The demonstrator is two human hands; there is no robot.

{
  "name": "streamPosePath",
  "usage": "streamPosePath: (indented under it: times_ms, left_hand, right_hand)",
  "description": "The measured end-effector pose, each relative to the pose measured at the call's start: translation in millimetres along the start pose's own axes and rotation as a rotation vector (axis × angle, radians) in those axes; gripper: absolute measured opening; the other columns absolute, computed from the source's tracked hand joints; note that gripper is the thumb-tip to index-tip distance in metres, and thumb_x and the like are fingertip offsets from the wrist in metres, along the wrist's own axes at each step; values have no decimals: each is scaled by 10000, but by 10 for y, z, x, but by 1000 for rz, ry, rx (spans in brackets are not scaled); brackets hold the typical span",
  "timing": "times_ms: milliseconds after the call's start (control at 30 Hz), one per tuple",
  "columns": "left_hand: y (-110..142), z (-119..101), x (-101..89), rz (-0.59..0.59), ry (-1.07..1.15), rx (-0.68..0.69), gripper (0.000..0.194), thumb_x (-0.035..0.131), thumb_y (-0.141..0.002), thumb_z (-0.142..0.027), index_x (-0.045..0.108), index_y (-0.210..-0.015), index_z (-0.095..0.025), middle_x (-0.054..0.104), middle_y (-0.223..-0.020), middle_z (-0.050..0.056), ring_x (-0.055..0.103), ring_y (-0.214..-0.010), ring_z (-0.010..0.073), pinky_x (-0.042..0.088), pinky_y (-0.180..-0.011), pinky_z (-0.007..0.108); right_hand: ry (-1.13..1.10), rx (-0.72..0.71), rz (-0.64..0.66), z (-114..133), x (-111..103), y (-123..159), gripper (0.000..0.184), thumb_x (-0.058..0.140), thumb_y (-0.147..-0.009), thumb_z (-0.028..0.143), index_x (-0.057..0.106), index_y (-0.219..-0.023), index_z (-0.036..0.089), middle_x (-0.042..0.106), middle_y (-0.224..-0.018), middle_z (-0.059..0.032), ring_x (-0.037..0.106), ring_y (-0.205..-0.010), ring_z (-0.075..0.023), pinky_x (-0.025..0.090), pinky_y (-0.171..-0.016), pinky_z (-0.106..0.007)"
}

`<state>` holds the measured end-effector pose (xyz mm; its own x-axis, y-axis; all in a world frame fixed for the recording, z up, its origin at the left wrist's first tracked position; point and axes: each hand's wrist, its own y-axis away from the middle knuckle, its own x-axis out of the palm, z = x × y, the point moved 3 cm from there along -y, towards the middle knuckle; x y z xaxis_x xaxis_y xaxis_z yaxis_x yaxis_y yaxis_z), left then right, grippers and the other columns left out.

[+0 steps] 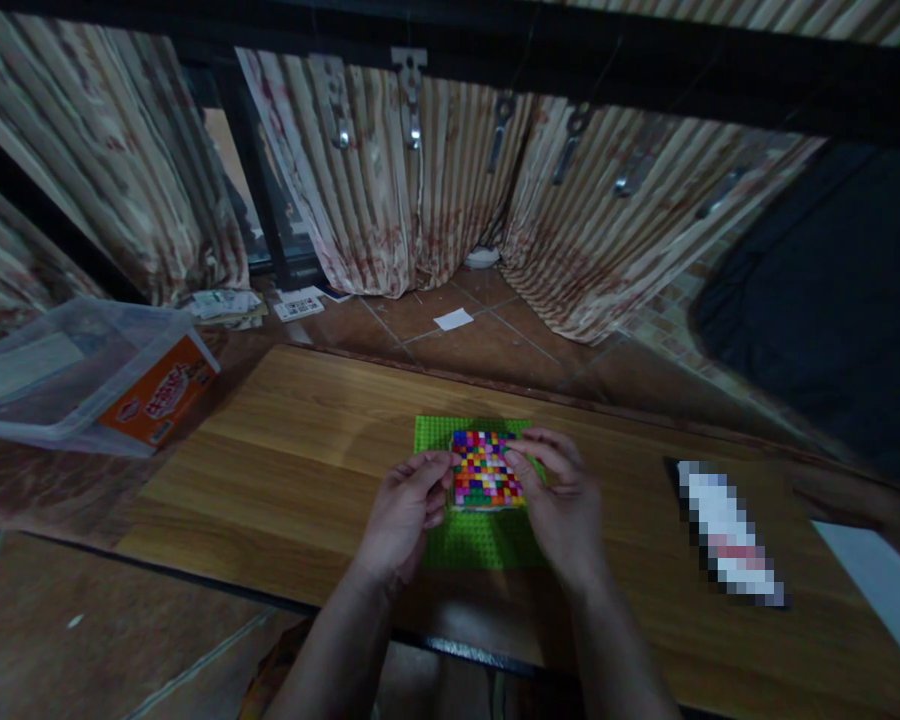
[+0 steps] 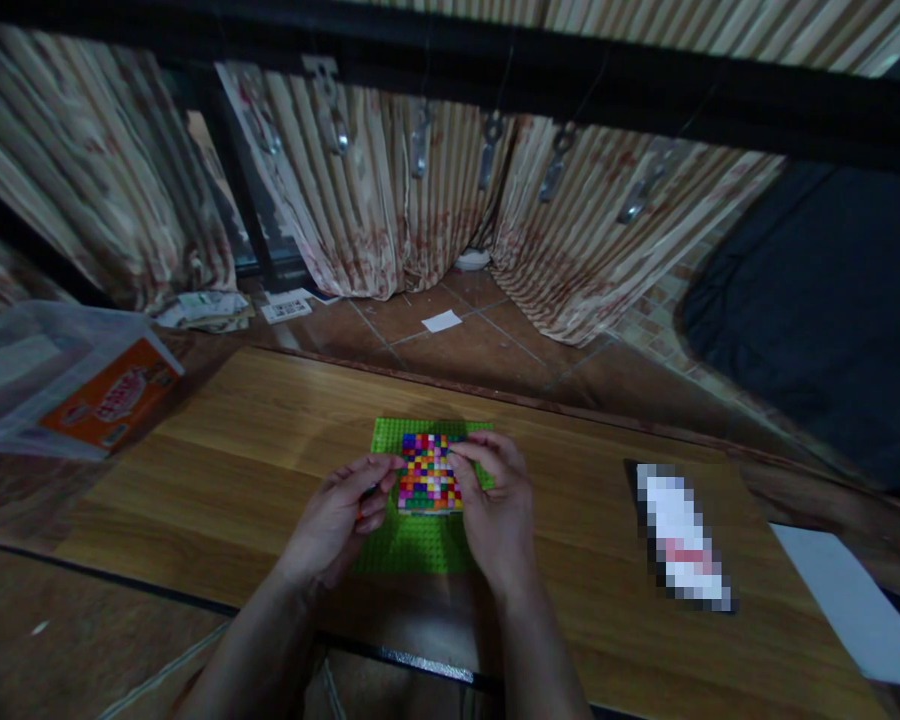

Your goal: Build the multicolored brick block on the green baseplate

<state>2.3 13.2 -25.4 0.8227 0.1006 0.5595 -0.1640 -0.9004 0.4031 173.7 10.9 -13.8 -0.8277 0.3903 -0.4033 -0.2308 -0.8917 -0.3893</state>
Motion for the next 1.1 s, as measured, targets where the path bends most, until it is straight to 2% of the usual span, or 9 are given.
streamPosePath:
  times_ms: [200,367,600,700,800,967,1100]
  left_hand:
    - [4,-6,5,4,-20,2,266,738,-674,-332,661,-797,-109,447,-617,-49,231,-417,-10,113,-377,152]
    - [11,-5,6,15,-23,5,254,724,-692,-331,659,-794,-108,442,-619,-50,232,-423,-9,114,-383,154]
    - [6,-8,3,-10,-18,10,274,758,-652,-333,664,-776,-107,456,-613,-48,242,-412,-12,111,-377,155]
    - [0,-5,-5,-12,-17,2,277,761,-649,-336,669,-777,-108,459,-611,-48,247,-411,-12,110,-375,156]
    - [-4,-5,-16,-15,-14,2,285,766,-643,-341,675,-784,-112,460,-606,-47,251,-410,-9,111,-374,158]
    - [-6,-10,-18,-8,-18,8,285,771,-632,-336,677,-785,-114,462,-609,-49,241,-406,-12,107,-372,159]
    - [-10,-13,-16,-5,-26,9,273,759,-643,-332,675,-783,-113,461,-605,-49,256,-412,-8,116,-373,159]
  right_hand:
    - [118,-62,55,-10,55,12,124,615,-846,317,725,-860,262,591,-1088,-53,550,-1050,-222,423,-939,-445]
    - [96,-17,50,-47,72,0,109,639,-818,315,726,-843,254,585,-1098,-55,549,-1062,-222,411,-955,-443]
    - [-166,195,-4,-166,181,-8,120,702,-734,334,718,-774,222,630,-1074,-55,574,-1035,-229,419,-939,-426]
    - [-372,377,-21,-220,252,11,177,748,-663,341,706,-769,204,666,-1008,-49,612,-895,-211,488,-798,-369]
    - [-561,501,-57,-220,301,27,210,778,-600,303,688,-757,197,679,-917,-22,611,-728,-164,498,-651,-299]
    - [-693,554,-96,-159,323,12,213,794,-527,247,672,-690,187,669,-863,2,594,-644,-125,490,-597,-261]
    - [-710,560,-93,-135,342,0,219,788,-524,251,657,-686,186,663,-836,9,589,-619,-121,492,-580,-261]
